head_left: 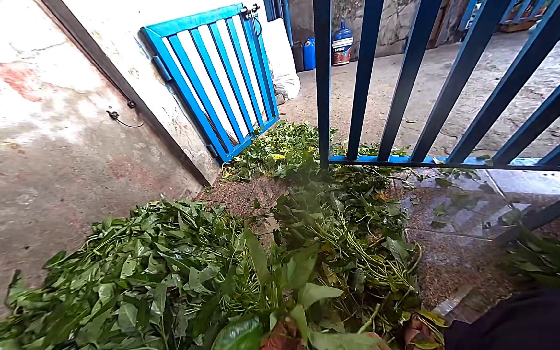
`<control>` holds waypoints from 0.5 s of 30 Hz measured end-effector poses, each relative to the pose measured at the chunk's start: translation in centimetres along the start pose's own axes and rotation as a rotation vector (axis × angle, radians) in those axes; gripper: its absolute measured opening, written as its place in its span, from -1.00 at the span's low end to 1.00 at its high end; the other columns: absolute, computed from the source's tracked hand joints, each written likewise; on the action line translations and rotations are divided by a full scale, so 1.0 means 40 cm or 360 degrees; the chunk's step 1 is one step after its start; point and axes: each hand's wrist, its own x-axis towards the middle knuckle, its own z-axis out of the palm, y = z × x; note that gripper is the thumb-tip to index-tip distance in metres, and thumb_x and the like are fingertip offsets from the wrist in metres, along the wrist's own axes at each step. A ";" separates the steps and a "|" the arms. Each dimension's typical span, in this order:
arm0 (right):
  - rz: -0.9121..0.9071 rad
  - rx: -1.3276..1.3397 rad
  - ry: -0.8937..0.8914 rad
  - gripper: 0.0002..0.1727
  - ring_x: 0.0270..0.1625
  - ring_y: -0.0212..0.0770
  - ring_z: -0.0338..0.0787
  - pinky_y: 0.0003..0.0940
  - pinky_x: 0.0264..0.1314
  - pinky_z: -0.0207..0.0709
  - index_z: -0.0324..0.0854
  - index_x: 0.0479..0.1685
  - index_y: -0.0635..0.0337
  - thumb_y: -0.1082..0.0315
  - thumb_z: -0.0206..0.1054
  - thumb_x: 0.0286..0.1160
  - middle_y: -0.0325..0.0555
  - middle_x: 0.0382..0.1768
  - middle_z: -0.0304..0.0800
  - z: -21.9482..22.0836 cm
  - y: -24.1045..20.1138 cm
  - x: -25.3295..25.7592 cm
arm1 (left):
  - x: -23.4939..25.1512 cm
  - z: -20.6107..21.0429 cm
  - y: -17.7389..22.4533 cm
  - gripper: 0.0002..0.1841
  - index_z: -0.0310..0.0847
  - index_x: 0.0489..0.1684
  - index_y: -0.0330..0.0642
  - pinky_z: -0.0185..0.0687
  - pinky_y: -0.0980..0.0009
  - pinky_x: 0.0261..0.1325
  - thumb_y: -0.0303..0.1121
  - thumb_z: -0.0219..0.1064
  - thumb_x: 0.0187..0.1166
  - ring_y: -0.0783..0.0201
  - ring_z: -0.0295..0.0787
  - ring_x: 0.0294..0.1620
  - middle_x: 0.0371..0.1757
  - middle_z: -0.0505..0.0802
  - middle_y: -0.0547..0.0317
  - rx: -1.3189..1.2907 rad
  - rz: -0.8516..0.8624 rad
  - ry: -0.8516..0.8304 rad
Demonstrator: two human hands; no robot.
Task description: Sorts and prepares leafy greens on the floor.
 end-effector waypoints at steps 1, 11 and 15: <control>0.0113 0.0041 -0.0019 -0.84 -0.20 -0.05 0.78 -0.21 0.03 0.63 0.67 -0.05 0.16 0.31 0.22 0.69 -0.01 -0.23 0.81 0.002 -0.006 0.008 | 0.006 -0.004 -0.004 -0.74 0.88 0.12 0.08 0.84 0.30 0.07 -0.14 0.31 0.69 0.33 0.91 -0.13 -0.12 0.95 0.23 0.0029 -0.0021 0.0039; 0.0573 0.0172 -0.0065 -0.81 -0.16 -0.08 0.82 -0.17 -0.03 0.68 0.68 -0.17 0.17 0.23 0.34 0.51 -0.03 -0.32 0.80 0.042 -0.036 0.040 | 0.042 -0.011 -0.039 -0.78 0.66 0.07 -0.37 0.92 0.01 -0.09 -0.41 0.15 0.79 0.02 0.93 -0.27 -0.23 0.87 -0.13 0.0014 -0.0124 0.0564; 0.0512 0.0210 -0.0034 -0.84 -0.22 -0.10 0.77 -0.18 -0.16 0.67 0.70 -0.16 0.05 0.21 0.28 0.64 -0.06 -0.35 0.72 0.042 -0.027 0.046 | 0.050 -0.012 -0.034 -0.76 0.59 0.08 -0.47 0.93 0.08 -0.13 -0.51 0.02 0.78 0.03 0.93 -0.31 -0.26 0.87 -0.17 0.0285 -0.0125 0.0731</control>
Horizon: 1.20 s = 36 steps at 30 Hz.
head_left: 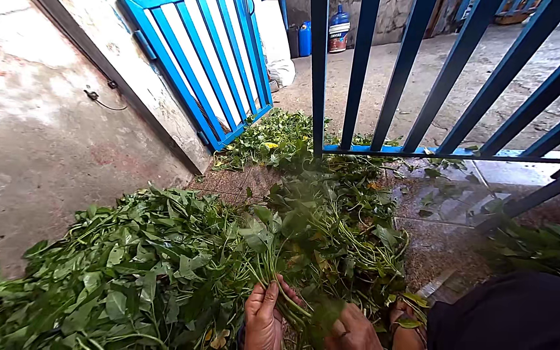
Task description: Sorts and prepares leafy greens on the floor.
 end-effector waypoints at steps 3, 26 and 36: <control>0.0017 -0.0015 -0.0134 -0.76 -0.32 -0.13 0.71 -0.20 -0.27 0.61 0.82 0.12 -0.14 0.13 0.29 0.68 -0.12 -0.40 0.66 0.009 0.021 0.012 | 0.004 0.003 -0.002 -0.75 0.56 0.06 -0.53 0.92 0.18 -0.17 -0.54 -0.01 0.78 0.06 0.92 -0.32 -0.27 0.87 -0.19 0.0221 0.0016 0.0102; 0.0519 0.0832 0.0192 -0.84 0.11 -0.33 0.81 -0.36 0.27 0.71 0.84 -0.11 0.13 0.33 0.35 0.59 -0.20 -0.06 0.87 0.028 0.034 0.106 | -0.003 0.056 -0.030 -0.78 0.59 -0.02 -0.42 0.75 0.32 -0.55 -0.43 0.08 0.84 0.14 0.83 -0.49 -0.37 0.82 -0.10 0.0187 -0.0515 0.0558; 0.0616 0.1260 0.0200 -0.79 -0.05 -0.35 0.81 -0.39 0.14 0.74 0.55 0.12 0.33 0.35 0.12 0.81 -0.18 -0.16 0.78 0.012 -0.047 0.190 | -0.021 0.050 -0.091 -0.78 0.65 0.14 -0.45 0.85 0.24 -0.25 -0.50 0.17 0.74 0.16 0.87 -0.31 -0.21 0.89 -0.16 0.0054 -0.0671 0.0068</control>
